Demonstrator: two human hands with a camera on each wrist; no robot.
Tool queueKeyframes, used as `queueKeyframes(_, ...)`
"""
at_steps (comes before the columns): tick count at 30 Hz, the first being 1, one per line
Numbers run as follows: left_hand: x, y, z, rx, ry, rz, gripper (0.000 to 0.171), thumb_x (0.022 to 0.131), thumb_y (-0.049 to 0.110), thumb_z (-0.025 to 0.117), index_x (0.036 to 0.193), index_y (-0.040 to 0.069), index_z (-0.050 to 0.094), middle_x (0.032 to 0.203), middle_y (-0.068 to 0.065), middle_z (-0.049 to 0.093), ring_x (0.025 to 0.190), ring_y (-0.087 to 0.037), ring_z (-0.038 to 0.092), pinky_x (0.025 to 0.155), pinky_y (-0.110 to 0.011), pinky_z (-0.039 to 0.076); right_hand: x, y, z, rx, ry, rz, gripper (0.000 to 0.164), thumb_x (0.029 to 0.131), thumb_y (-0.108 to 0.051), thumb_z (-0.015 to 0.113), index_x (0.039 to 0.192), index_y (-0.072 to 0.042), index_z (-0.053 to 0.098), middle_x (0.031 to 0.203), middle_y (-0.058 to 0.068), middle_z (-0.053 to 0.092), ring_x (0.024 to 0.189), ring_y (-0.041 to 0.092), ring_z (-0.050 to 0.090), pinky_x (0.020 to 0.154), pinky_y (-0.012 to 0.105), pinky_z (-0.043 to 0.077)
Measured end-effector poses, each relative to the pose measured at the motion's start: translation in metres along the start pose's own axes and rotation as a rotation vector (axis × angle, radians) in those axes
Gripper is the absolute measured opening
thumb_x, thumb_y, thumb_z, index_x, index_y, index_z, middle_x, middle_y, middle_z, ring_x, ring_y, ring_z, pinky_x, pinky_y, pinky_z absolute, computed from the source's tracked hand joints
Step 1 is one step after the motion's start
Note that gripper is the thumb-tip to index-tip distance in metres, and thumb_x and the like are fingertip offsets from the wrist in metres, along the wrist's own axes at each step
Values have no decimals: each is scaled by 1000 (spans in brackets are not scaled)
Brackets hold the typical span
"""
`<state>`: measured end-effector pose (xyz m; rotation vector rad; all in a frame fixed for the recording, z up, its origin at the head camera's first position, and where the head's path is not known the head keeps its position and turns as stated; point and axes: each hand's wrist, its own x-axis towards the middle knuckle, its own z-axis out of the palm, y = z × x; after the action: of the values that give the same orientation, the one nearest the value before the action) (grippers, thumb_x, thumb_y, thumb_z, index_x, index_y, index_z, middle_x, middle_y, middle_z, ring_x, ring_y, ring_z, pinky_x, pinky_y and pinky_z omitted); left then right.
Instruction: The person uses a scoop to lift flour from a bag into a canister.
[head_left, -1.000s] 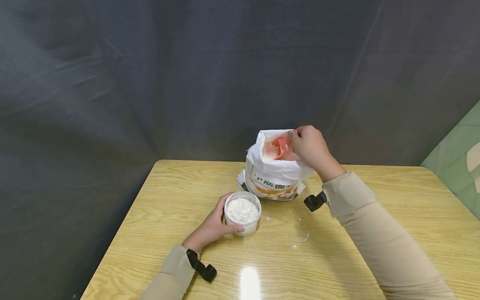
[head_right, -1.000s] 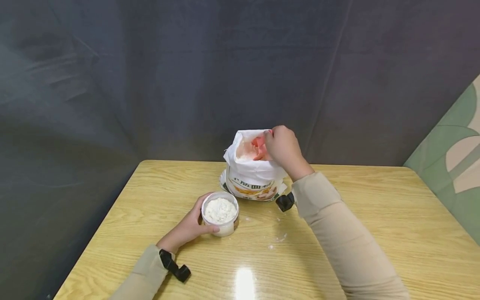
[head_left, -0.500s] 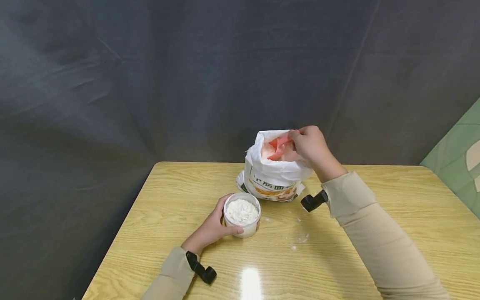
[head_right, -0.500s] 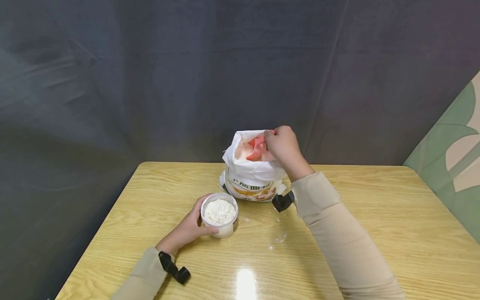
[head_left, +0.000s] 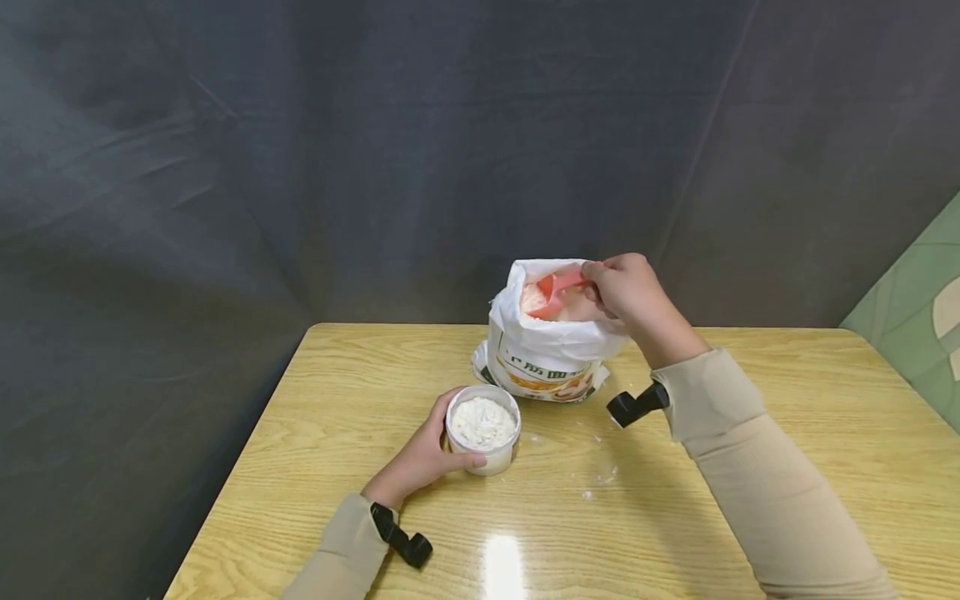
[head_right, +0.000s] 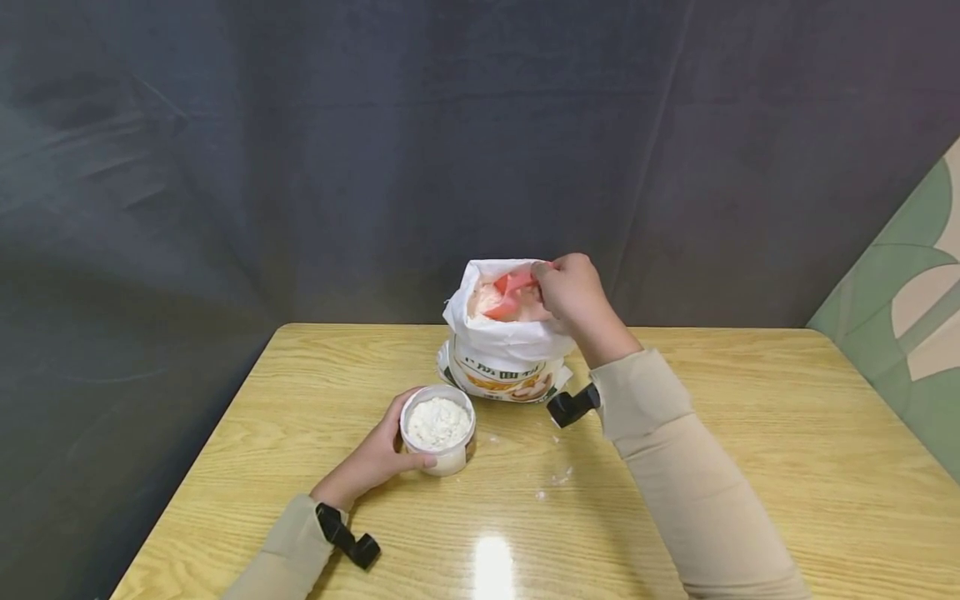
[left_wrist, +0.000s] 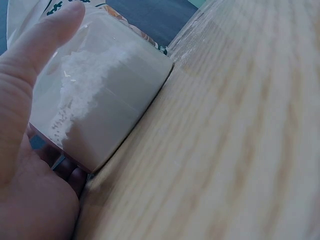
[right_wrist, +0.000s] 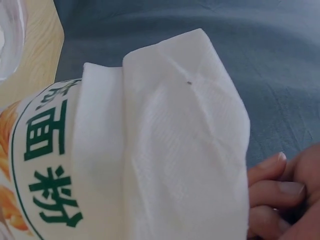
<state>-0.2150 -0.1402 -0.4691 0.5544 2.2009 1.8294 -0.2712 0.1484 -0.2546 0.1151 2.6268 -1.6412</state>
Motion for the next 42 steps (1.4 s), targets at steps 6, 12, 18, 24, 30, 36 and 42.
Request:
queueKeyframes(6,0,0,0,1,-3,-2,102,75,19,92,156,20,29,157,-7,38,147,-26,29,121,-54,15,-5,-3,-3,110,-37,-5,37,108,-23,45,93,4,65,61,-4,51,48,6,36,44,23,31)
queueKeyframes(12,-1,2,1,9,13,-10,103,75,19,92,156,21,29,157,-5,38,148,-25,28,122,-53,14,-9,-3,-5,229,-78,-11,35,108,-21,46,90,2,65,60,-4,49,45,6,31,42,23,28)
queueKeyframes(18,1,2,0,-7,10,-6,103,75,18,92,156,21,30,157,-6,38,148,-25,28,122,-53,14,-11,1,-10,324,-101,-23,35,107,-18,45,81,-3,63,59,-5,45,44,5,28,41,22,25)
queueKeyframes(24,2,0,1,2,3,11,103,75,18,92,156,20,29,156,-6,38,147,-25,30,122,-51,14,-10,8,-17,337,-80,4,33,108,-21,44,87,-1,61,59,-5,45,44,5,29,41,22,26)
queueKeyframes(30,3,1,0,4,8,3,103,75,17,92,156,21,29,157,-5,38,147,-24,29,122,-52,14,-12,13,-23,405,-74,2,36,108,-21,44,85,-3,66,58,-5,47,44,5,30,41,21,26)
queueKeyframes(36,4,0,-1,4,5,-7,102,75,18,91,157,22,29,158,-5,37,148,-24,27,122,-53,13,-16,15,-26,468,-64,7,37,108,-21,45,83,-4,68,58,-5,48,44,5,29,42,20,24)
queueKeyframes(42,4,-2,-1,5,2,-9,102,76,20,91,156,23,29,157,-5,37,148,-24,27,122,-54,14,-20,19,-28,523,-44,1,40,107,-22,47,80,-5,70,59,-4,48,45,6,31,42,21,25)
